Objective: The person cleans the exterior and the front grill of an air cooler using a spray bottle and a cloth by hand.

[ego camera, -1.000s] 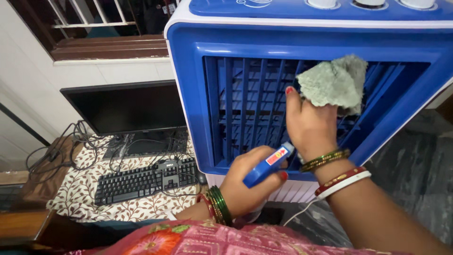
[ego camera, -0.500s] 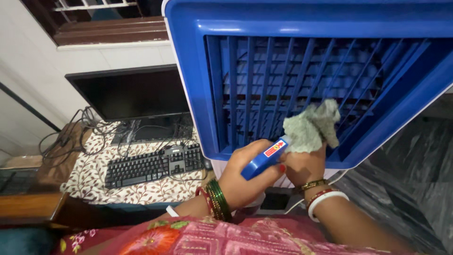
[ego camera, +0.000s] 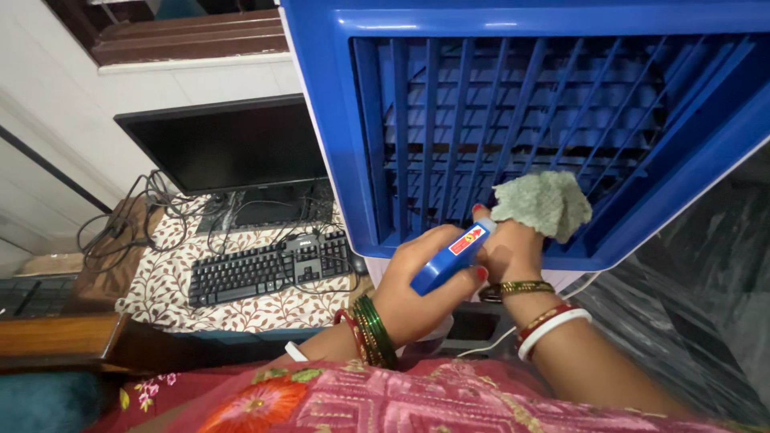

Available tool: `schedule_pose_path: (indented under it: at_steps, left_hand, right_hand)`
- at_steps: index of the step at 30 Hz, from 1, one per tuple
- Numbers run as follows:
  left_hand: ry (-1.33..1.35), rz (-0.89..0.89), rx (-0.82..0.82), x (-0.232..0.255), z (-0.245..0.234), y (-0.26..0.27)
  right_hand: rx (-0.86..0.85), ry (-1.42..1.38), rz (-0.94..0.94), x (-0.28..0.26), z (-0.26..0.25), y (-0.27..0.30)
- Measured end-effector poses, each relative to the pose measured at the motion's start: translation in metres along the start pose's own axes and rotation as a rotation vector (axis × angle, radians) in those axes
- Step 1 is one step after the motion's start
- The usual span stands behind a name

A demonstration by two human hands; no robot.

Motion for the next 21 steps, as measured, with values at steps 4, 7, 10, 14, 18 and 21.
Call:
schedule_pose_path:
  at_steps: [4,7,10,14,18,21]
  left_hand:
    - [0.029,-0.081,-0.002,-0.005,0.000,0.004]
    - [0.023,-0.007,-0.003,0.000,-0.001,0.004]
    - [-0.015,-0.017,0.008,0.000,-0.002,0.004]
    - [0.005,-0.072,0.002,-0.002,-0.002,0.004]
    - [-0.020,-0.073,0.017,0.002,-0.003,0.001]
    - [-0.036,-0.036,0.035,0.006,-0.003,-0.001]
  right_hand:
    - [0.044,0.039,-0.109,-0.002,0.016,0.006]
    - [-0.048,0.071,-0.082,0.017,0.045,0.004]
    - [-0.169,0.137,-0.059,0.035,0.072,0.003]
    - [-0.312,0.182,-0.026,0.044,0.104,0.002]
    - [-0.429,0.194,0.052,0.068,0.119,0.001]
    - [-0.464,0.140,0.148,0.095,0.126,-0.003]
Point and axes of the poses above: each hand's wrist, its own y-axis away from the middle knuckle, its own z-axis out of the palm, x = y × z, the point moved 9 cm from there along -y, towards the middle knuckle, and after that the axes turned 10 degrees about -x, right-handed, at the moved point
